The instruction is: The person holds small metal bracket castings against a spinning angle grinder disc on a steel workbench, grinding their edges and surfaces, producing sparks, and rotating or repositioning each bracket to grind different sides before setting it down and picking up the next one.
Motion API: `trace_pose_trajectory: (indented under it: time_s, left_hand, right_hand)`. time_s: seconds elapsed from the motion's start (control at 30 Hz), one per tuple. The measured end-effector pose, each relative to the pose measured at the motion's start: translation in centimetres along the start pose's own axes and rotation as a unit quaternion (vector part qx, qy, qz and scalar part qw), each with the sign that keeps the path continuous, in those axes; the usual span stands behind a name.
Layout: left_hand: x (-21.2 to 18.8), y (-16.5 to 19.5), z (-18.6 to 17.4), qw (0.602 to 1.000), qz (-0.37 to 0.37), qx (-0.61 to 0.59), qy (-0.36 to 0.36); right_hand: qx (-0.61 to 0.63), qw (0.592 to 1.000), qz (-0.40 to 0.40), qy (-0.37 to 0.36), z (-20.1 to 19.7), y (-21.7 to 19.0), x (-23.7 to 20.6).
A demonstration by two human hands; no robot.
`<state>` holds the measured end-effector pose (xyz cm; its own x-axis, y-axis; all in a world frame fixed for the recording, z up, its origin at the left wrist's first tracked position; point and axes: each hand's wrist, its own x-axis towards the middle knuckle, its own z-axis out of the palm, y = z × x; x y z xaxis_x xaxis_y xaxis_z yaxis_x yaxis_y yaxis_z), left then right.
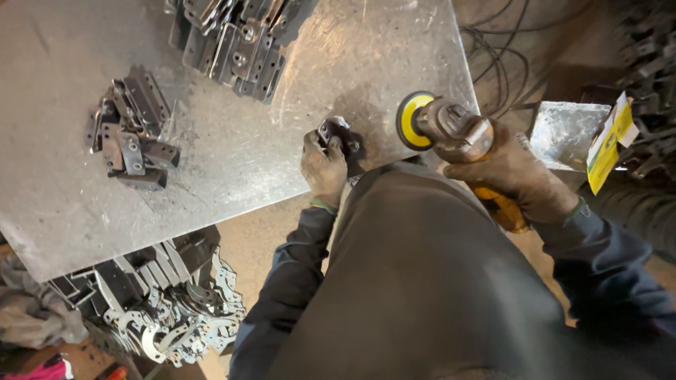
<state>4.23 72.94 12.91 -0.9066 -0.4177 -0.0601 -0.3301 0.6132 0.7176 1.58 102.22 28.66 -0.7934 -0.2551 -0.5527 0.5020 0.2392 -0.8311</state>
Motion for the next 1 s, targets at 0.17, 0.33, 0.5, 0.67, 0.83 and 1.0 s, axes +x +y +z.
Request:
trace_pose_trajectory:
  time_s: [0.17, 0.33, 0.5, 0.67, 0.83, 1.0]
  left_hand:
    - [1.7, -5.2, -3.0, 0.993, -0.019, 0.075, -0.087]
    - [1.7, -9.1, -3.4, 0.987, 0.034, 0.11, -0.108]
    - [-1.2, -7.1, -4.8, 0.992, 0.066, 0.079, -0.078]
    - [-5.3, -1.0, -6.5, 0.996, 0.061, -0.011, -0.062]
    - [-7.3, 2.9, -6.6, 0.992, 0.083, -0.032, -0.089]
    - [-8.2, 3.0, -6.4, 0.988, 0.119, -0.04, -0.088]
  right_hand:
    - [0.031, 0.999, 0.017, -0.008, 3.0, -0.3, -0.6]
    - [0.007, 1.0, -0.021, -0.006, 5.7, 0.7, -2.0]
    - [-0.017, 1.0, -0.006, -0.004, 6.8, 0.5, -3.8]
    - [0.04, 0.999, -0.028, -0.016, 6.6, -0.7, -4.6]
    - [-0.016, 0.999, -0.046, 0.003, 6.6, -0.7, -3.8]
    - [-0.045, 0.997, -0.063, -0.003, 6.8, 1.1, -3.1]
